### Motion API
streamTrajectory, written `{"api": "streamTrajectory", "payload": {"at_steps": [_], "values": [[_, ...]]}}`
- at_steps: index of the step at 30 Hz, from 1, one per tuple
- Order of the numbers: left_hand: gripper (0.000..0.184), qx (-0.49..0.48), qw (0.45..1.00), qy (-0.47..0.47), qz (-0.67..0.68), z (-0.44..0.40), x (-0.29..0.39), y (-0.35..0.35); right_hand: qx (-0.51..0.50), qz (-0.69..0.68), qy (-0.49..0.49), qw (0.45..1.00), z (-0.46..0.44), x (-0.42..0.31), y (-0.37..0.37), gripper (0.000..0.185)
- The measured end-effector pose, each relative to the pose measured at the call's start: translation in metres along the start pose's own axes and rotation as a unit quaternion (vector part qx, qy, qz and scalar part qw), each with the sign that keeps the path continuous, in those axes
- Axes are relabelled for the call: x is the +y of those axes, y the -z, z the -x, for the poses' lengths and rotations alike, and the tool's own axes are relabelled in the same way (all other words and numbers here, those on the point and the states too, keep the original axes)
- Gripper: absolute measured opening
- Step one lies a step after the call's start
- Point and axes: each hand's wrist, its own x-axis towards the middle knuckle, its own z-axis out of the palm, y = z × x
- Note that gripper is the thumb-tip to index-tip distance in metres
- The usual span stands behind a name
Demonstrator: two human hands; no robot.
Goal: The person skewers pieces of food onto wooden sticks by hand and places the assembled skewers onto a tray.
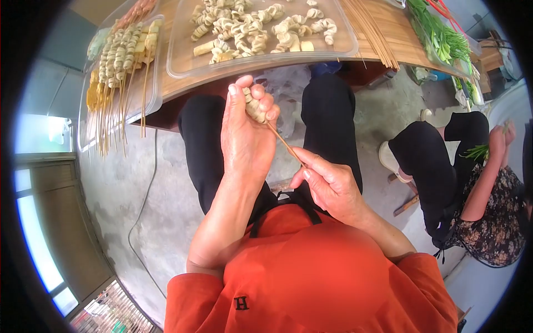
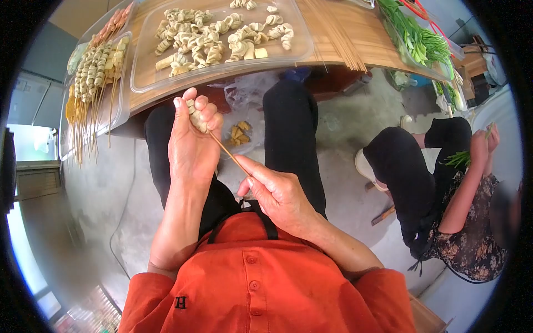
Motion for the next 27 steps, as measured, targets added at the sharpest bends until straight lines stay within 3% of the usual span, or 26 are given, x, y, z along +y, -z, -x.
{"api": "streamTrajectory", "payload": {"at_steps": [27], "values": [[0.031,-0.048,0.998,-0.007,-0.034,0.0071,-0.0002,0.0007,-0.01,-0.026,-0.053,0.998,0.0043,-0.0003,0.0011,0.04]]}}
